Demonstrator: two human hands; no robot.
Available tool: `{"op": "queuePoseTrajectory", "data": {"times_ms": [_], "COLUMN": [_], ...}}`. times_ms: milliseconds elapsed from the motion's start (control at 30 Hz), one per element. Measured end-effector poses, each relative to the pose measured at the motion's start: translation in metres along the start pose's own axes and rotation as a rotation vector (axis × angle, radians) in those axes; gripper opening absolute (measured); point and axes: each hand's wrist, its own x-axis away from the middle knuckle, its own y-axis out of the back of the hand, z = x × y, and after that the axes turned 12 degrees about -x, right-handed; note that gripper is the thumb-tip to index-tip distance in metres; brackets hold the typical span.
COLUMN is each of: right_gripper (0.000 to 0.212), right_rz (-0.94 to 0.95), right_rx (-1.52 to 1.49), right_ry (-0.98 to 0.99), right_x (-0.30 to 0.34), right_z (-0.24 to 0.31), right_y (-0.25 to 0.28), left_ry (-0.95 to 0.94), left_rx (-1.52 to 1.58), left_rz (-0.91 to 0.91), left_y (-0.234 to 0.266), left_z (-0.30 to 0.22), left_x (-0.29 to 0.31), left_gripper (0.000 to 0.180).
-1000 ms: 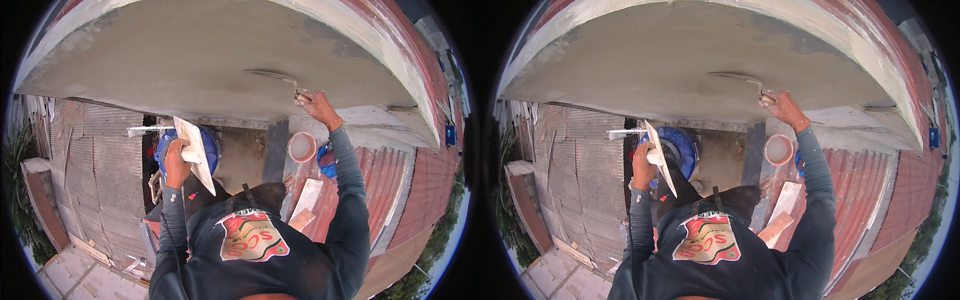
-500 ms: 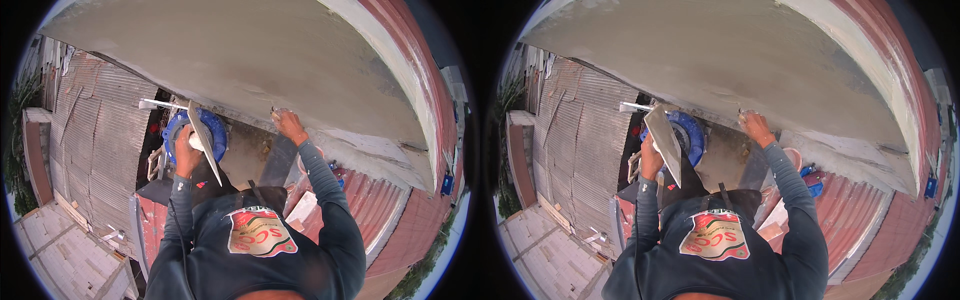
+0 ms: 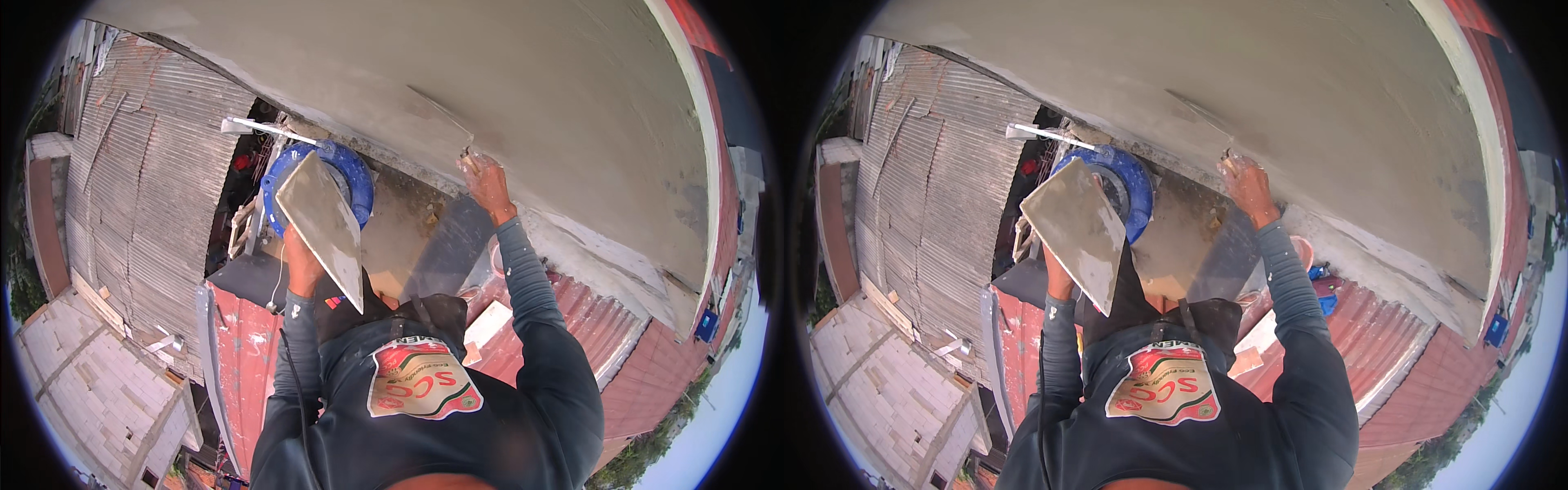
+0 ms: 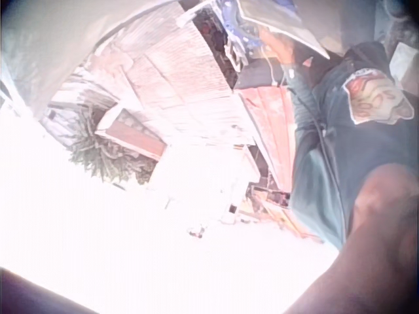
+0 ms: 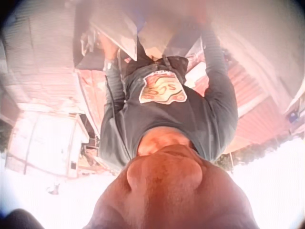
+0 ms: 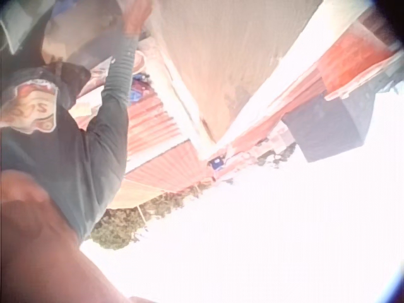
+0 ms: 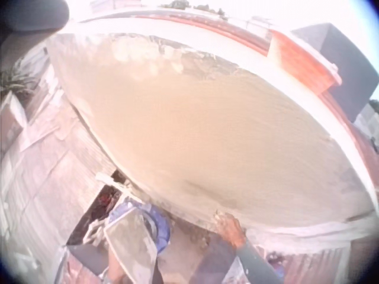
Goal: The person applies plaster to a concrete ledge using a trowel and a hawk, then smooths the surface with a yellow sponge and their fingers.
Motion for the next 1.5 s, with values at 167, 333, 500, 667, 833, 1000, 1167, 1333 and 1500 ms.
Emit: {"op": "queuePoseTrajectory", "data": {"times_ms": [167, 333, 500, 667, 833, 1000, 1167, 1333, 1500], "right_gripper": [0.032, 0.036, 0.042, 0.045, 0.047, 0.035, 0.035, 0.041, 0.04], "right_rz": [0.119, 0.042, -0.101, 0.031, 0.186, 0.172, -0.067, -0.185, -0.119], "right_rx": [0.241, 0.058, -0.077, 0.006, -0.131, 0.133, -0.021, 0.014, 0.057], "right_ry": [-0.039, -0.175, -0.005, 0.017, -0.2, -0.251, 0.005, 0.15, 0.048], "right_x": [0.001, -0.023, 0.02, 0.01, -0.036, -0.007, -0.008, 0.042, 0.11], "right_z": [-0.061, -0.041, 0.026, 0.018, -0.058, -0.104, 0.017, 0.045, 0.073], "right_y": [-0.029, 0.009, 0.066, 0.058, 0.025, -0.011, 0.041, 0.066, 0.084], "left_ry": [0.015, 0.123, 0.14, 0.184, 0.163, 0.199, 0.118, 0.176, 0.181], "left_rx": [0.084, 0.159, 0.175, 0.314, 0.209, 0.283, 0.241, 0.485, 0.541], "left_rz": [-0.001, 0.018, 0.002, -0.023, 0.089, 0.049, 0.092, 0.136, 0.167], "left_y": [-0.014, -0.016, -0.02, -0.026, -0.021, -0.023, -0.028, -0.037, -0.039], "left_z": [0.005, 0.007, 0.025, 0.039, 0.034, 0.041, 0.042, 0.056, 0.076], "left_x": [-0.007, -0.003, -0.001, 0.002, 0.005, 0.011, 0.003, 0.005, 0.018], "left_gripper": [0.039, 0.041, 0.041, 0.04, 0.044, 0.05, 0.051, 0.045, 0.043]}}
